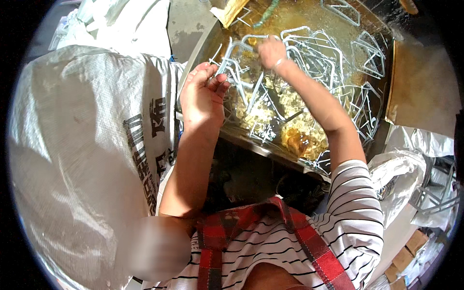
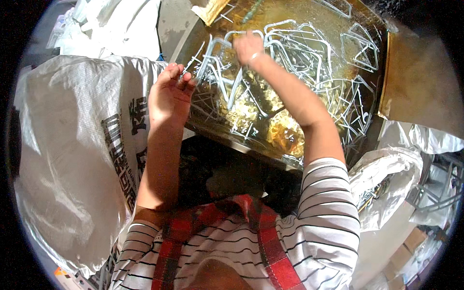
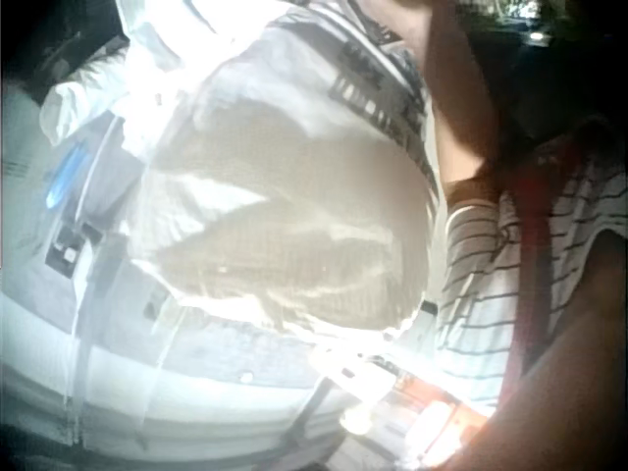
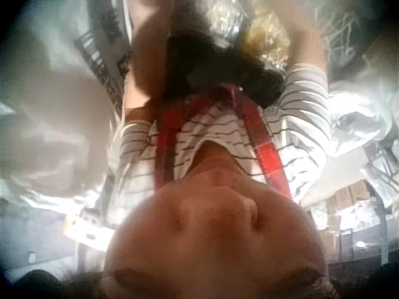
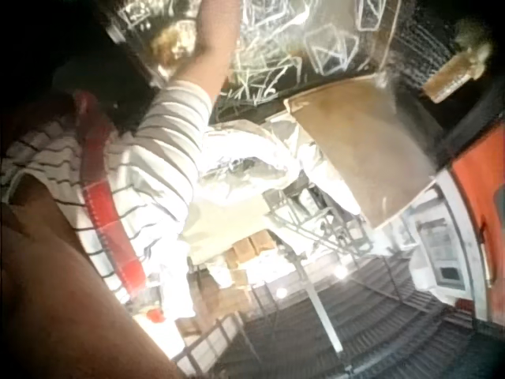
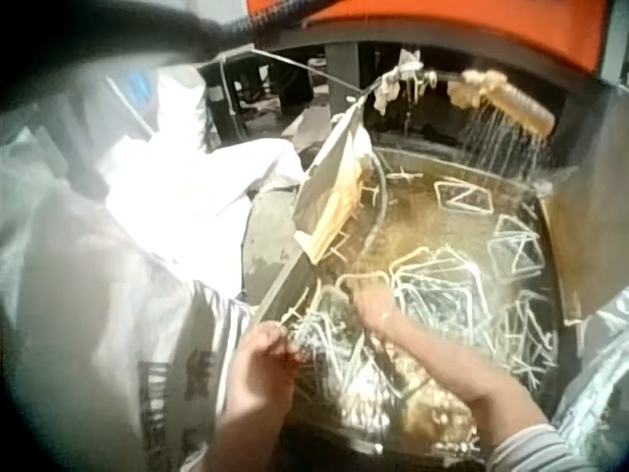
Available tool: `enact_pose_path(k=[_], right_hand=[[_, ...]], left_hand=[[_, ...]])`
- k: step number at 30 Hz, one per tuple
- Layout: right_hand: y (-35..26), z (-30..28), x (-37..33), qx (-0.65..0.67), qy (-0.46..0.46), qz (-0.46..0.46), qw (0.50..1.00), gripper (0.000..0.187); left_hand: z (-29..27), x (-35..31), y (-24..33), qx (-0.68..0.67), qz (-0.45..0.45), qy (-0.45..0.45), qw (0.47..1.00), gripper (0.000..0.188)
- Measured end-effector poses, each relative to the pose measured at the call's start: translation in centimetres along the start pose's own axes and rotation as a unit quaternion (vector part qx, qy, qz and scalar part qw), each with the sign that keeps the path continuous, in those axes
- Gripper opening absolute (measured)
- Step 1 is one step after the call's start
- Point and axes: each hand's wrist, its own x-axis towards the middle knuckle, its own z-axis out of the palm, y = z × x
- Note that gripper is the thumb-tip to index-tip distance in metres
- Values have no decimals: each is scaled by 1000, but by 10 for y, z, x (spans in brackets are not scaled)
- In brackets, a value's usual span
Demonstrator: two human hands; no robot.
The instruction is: The person gathers metal wire frames from a metal tray and stacks them into a sack by hand, picking them up individually and in small groups from the tray.
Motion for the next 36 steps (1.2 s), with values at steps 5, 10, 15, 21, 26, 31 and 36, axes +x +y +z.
enact_pose_path(k=[5, 10, 15, 21, 26, 31, 36], right_hand=[[46, 17, 46, -19, -39, 68, 997, 34], [58, 48, 52, 69, -179, 147, 970, 30], [61, 31, 26, 130, -83, 59, 986, 23], [52, -100, -49, 242, 73, -71, 965, 21], [57, -175, -87, 228, 57, -133, 963, 24], [56, -168, -89, 282, 175, -138, 933, 37], [79, -131, -111, 396, 48, 160, 903, 56]], left_hand=[[-1, 2, 3, 0, -23, 7, 1000, 13], [1, 4, 5, 3, -30, 24, 999, 13], [3, 7, 1, 83, 19, 4, 996, 16], [-8, 25, -8, 486, 208, -105, 842, 64], [17, 14, -35, 319, 158, -304, 883, 75], [25, 32, -60, 313, 74, -131, 938, 21], [19, 40, -51, 130, -88, 38, 987, 29]])
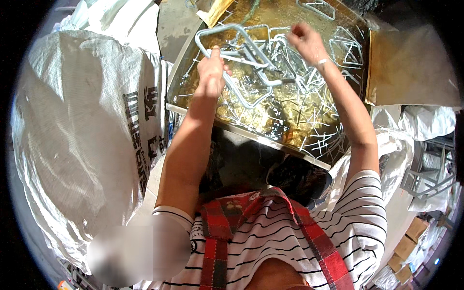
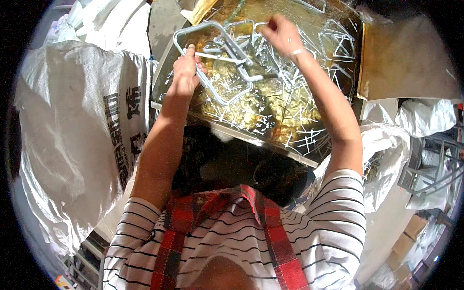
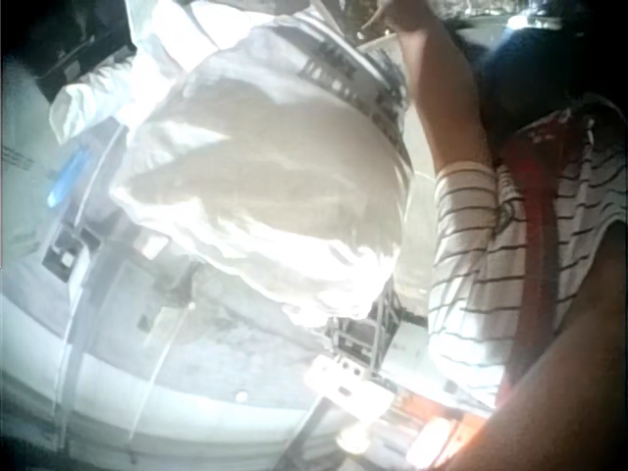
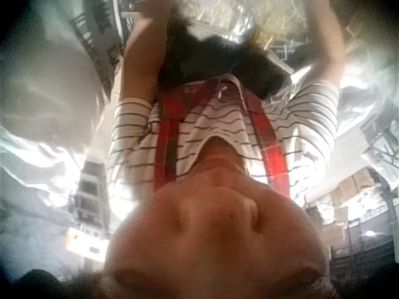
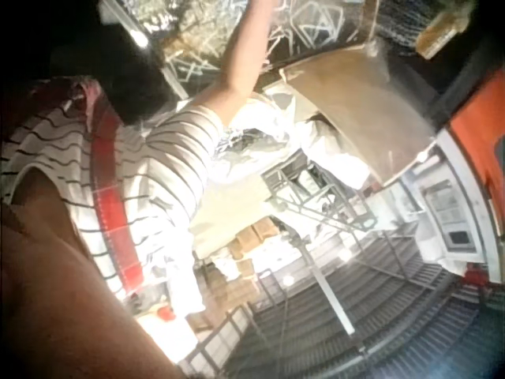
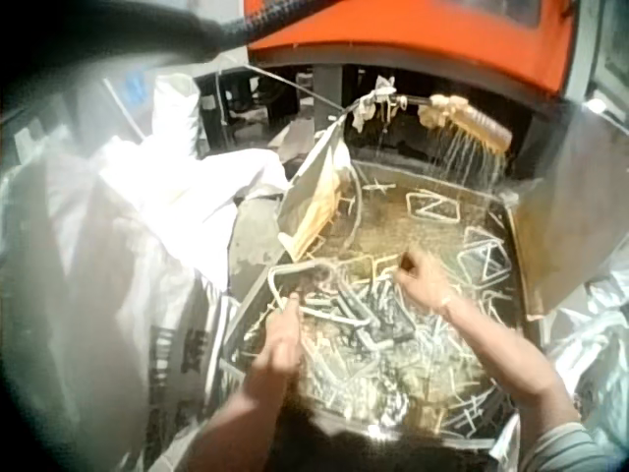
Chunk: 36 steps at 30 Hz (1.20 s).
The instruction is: The person gathers metal wire frames from a metal tray and stacks them into a sack by hand, picking them up individually and in small groups from the tray.
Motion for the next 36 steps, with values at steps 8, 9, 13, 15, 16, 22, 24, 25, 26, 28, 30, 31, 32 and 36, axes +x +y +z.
enact_pose_path(k=[8, 9, 13, 15, 16, 22, 24, 25, 26, 28, 30, 31, 32, 36], right_hand=[[64, 87, -46, -141, -177, 29, 974, 81], [62, 87, -47, -186, -244, 61, 950, 64], [49, 68, -65, -193, -218, 114, 950, 32], [65, 30, -77, -127, -133, 130, 974, 35], [78, 6, -83, -103, -95, 137, 981, 35], [148, -113, -125, -418, -9, 73, 906, 13], [115, -134, -139, -551, 11, 40, 834, 12], [112, -144, -140, -572, 10, -34, 819, 16], [72, -137, -133, -582, -7, -85, 808, 20], [36, -120, -114, -548, -60, -169, 817, 26], [-6, -89, -95, -465, -31, -350, 813, 29], [-24, -72, -81, -478, -49, -325, 815, 28], [-36, -59, -68, -495, -46, -314, 809, 27], [-57, -28, -33, -484, 4, -332, 810, 17]], left_hand=[[3, 10, -14, -82, -125, -46, 988, 37], [3, 9, -14, -92, -142, -59, 984, 39], [-11, 22, -18, 83, -3, 18, 996, 42], [-6, 16, -8, -20, -8, 20, 1000, 44], [-4, 13, -1, -132, -39, 27, 990, 44], [-7, -16, 28, 34, 193, 10, 981, 32], [14, -34, 14, 184, 220, -66, 956, 31], [22, -37, 2, 219, 213, -127, 944, 31], [26, -39, -5, 254, 209, -179, 927, 31], [36, -59, -18, 327, 295, -232, 867, 30], [37, -65, -21, 314, 332, -333, 825, 33], [37, -64, -20, 307, 301, -371, 823, 39], [35, -63, -18, 301, 270, -406, 820, 46], [30, -68, -6, 134, 76, -550, 821, 60]])
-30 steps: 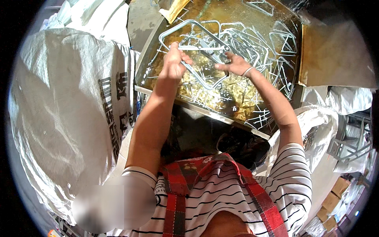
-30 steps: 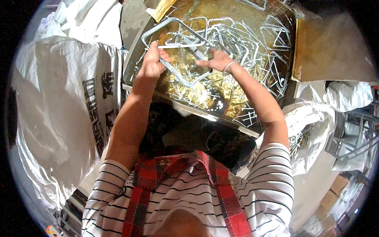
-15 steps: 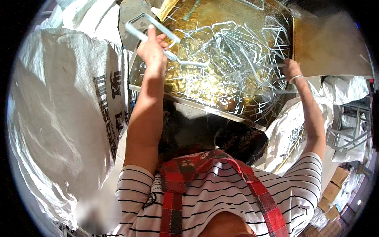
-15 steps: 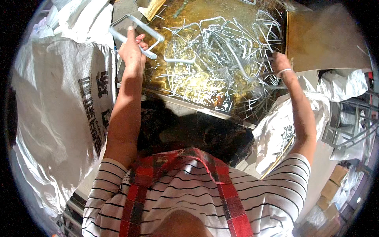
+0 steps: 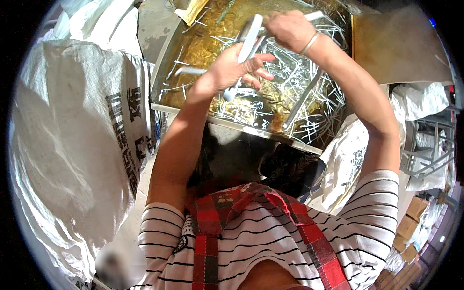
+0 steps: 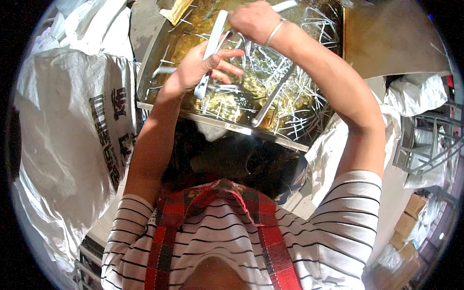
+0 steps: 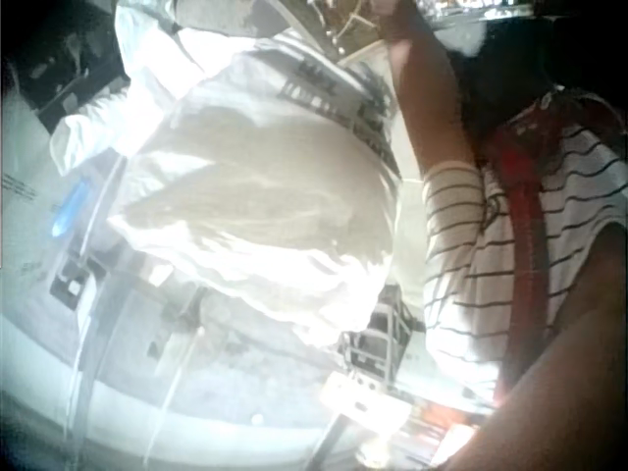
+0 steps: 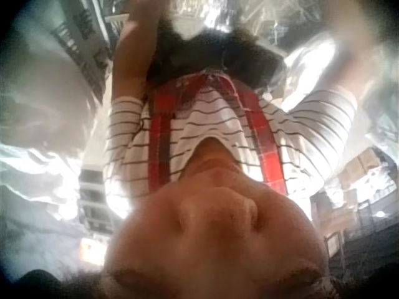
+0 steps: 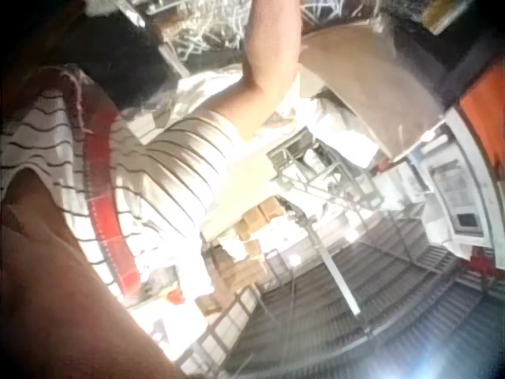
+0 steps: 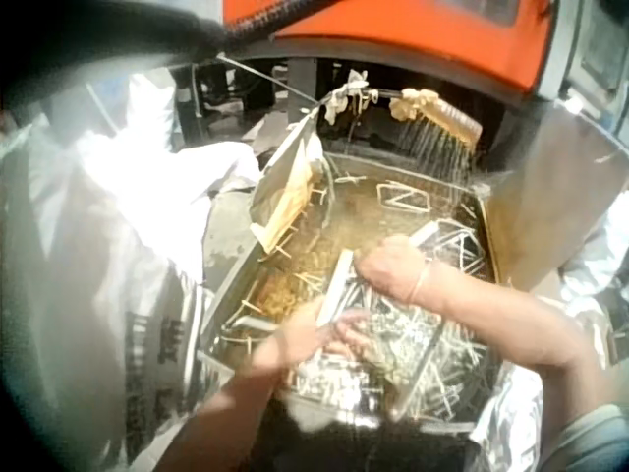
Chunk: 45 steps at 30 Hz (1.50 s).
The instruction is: The person gathers metal wire frames from a metal tray and stacks them into a sack by hand, picking them up individually and in small groups from the tray.
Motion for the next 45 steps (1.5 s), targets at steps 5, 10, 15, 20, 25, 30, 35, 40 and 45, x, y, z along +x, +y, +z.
enact_pose_path(k=[5, 10, 15, 20, 25, 30, 35, 40, 45], right_hand=[[-11, 21, 40, 167, 156, 7, 974, 15], [-3, 54, 49, 257, 183, -14, 949, 29], [-13, 54, 61, 184, -27, -40, 982, 24], [-6, 48, 63, 351, 23, -52, 935, 37], [25, 103, 52, 411, 89, 145, 896, 43], [5, 210, -5, 179, -319, 306, 879, 47], [6, 249, -32, 191, -372, 248, 874, 39], [-1, 216, -38, 263, -92, 306, 910, 25], [-4, 102, -32, 428, 28, 315, 847, 33]], left_hand=[[-12, -7, 18, 102, -54, 137, 984, 33], [-16, -9, 30, -31, -82, 205, 975, 36], [-43, -8, 2, 526, 107, 262, 802, 25], [-40, -7, 10, 266, -47, 206, 940, 36], [-44, -18, 24, 123, -40, 275, 953, 27], [-79, -21, 7, -138, 22, 344, 928, 29], [-73, -19, 11, -31, -47, 468, 882, 20], [-93, -17, -23, 53, -98, 469, 876, 25], [-91, -6, -52, 90, -90, 437, 891, 33]])
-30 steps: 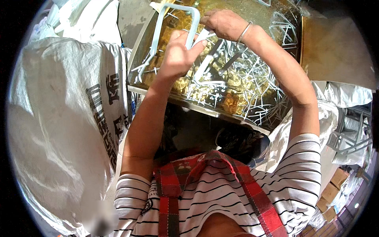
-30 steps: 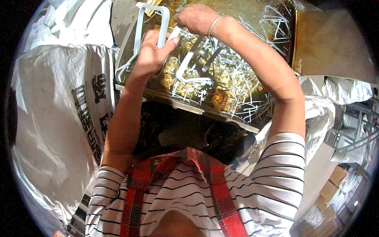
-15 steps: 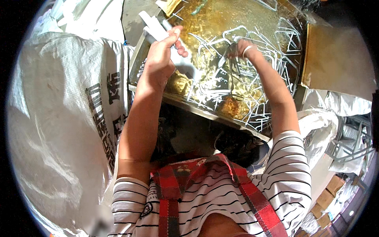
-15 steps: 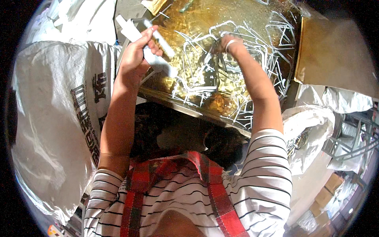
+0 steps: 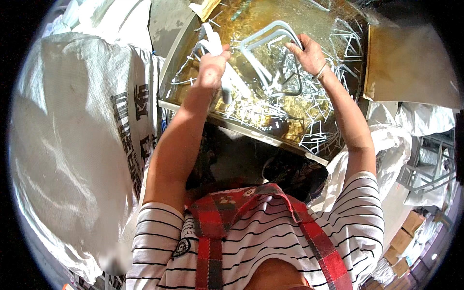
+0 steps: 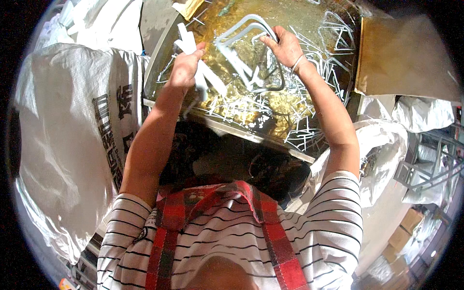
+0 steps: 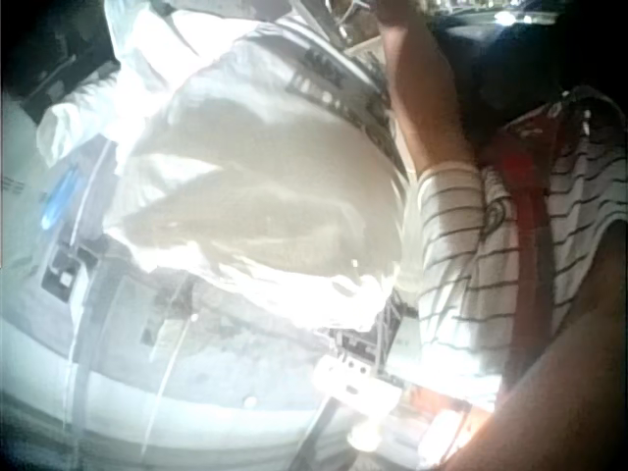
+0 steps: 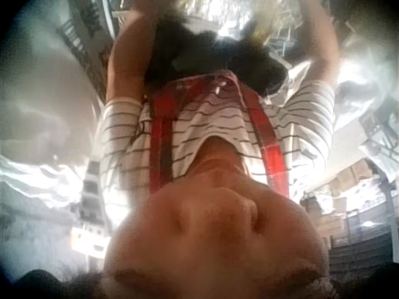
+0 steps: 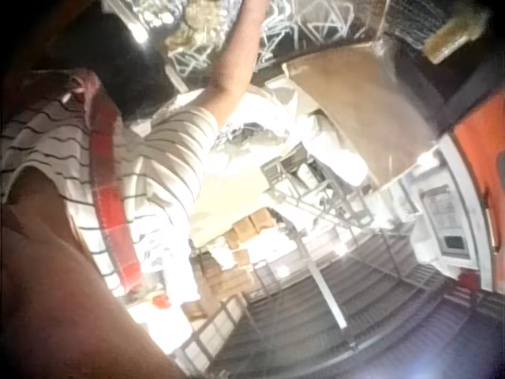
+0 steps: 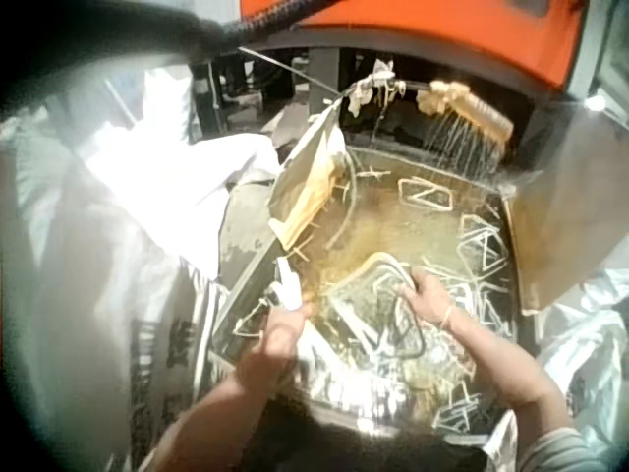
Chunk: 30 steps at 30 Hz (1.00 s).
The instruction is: The person gathers metal wire frames from a metal tray and stacks them into a sack by hand, picking them up individually and in small groups from the tray.
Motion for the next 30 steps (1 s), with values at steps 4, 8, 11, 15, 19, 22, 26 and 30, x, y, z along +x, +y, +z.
enact_pose_path(k=[4, 8, 11, 15, 19, 22, 26, 30], right_hand=[[-12, -14, -2, 124, 26, -12, 992, 29], [-9, -20, 4, 246, -8, 50, 968, 30], [1, -12, 16, 226, -19, 38, 973, 46], [18, -1, -3, 172, 17, 61, 983, 101], [14, 39, -53, 268, -229, 201, 914, 65], [21, 60, -63, 534, -119, 261, 795, 12], [53, 30, -60, 531, -73, 193, 822, 41], [24, 62, -40, 287, -13, 58, 956, 80]], left_hand=[[19, 2, -6, -177, -51, -89, 979, 32], [46, -38, 35, -313, -60, -167, 933, 43], [37, -24, 21, -181, 18, -190, 965, 25], [35, -21, 36, -264, -57, 4, 963, 17], [16, -5, 30, -417, -58, -38, 906, 15], [15, -4, 38, -403, -43, -9, 914, 17], [0, -2, 52, -420, -7, 12, 907, 19], [7, -5, 45, -477, -72, -32, 875, 17]])
